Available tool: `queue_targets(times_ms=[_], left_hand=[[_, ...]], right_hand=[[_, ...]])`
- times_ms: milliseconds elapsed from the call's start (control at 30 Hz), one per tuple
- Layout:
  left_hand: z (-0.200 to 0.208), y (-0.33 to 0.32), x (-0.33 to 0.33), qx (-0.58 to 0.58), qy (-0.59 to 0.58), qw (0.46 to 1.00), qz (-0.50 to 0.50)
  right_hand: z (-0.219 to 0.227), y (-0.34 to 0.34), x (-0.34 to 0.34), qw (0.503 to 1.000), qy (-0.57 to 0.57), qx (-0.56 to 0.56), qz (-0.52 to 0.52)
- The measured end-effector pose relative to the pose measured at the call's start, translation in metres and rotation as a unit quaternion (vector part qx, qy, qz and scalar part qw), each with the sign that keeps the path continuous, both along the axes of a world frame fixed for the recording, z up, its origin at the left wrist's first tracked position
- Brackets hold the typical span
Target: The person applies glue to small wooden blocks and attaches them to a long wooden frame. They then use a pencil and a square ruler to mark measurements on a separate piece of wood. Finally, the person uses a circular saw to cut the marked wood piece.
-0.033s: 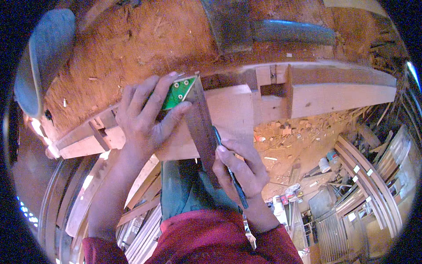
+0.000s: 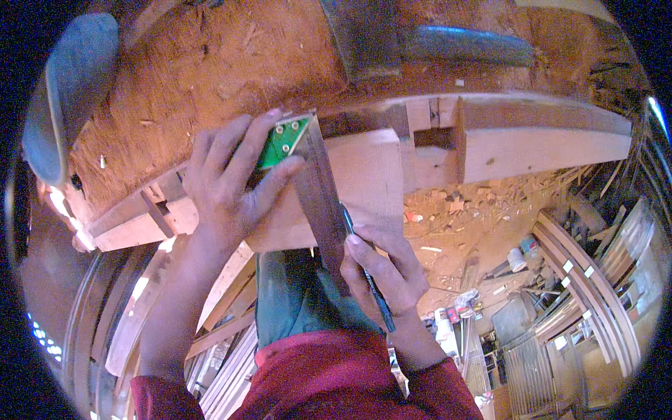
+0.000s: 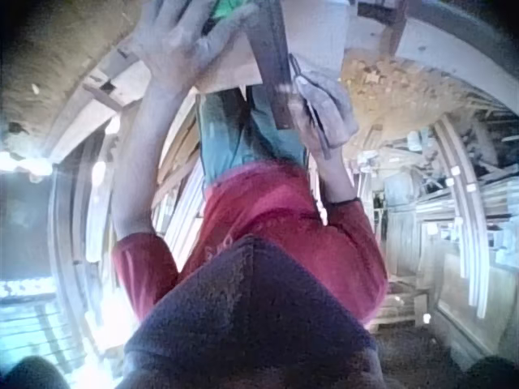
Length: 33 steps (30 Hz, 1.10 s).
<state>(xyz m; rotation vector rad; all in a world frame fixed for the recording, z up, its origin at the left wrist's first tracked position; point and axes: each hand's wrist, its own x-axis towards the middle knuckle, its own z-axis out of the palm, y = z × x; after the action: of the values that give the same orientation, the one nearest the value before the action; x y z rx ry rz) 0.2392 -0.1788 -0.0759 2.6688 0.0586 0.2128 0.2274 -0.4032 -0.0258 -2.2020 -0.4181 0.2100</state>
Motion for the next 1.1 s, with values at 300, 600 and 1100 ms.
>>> queue_targets(times_ms=[300,600,1100], left_hand=[[-0.011,-0.001,-0.002,0.035,-0.063,0.997,0.009],[0.004,-0.004,-0.003,0.015,-0.021,0.999,0.028],[0.009,-0.007,-0.004,0.039,-0.036,0.998,0.033]], right_hand=[[0.029,-0.023,-0.016,0.993,0.112,-0.037,0.027],[0.011,0.020,0.085,0.989,0.040,0.016,0.141],[0.050,-0.036,-0.039,0.992,0.098,0.060,-0.052]])
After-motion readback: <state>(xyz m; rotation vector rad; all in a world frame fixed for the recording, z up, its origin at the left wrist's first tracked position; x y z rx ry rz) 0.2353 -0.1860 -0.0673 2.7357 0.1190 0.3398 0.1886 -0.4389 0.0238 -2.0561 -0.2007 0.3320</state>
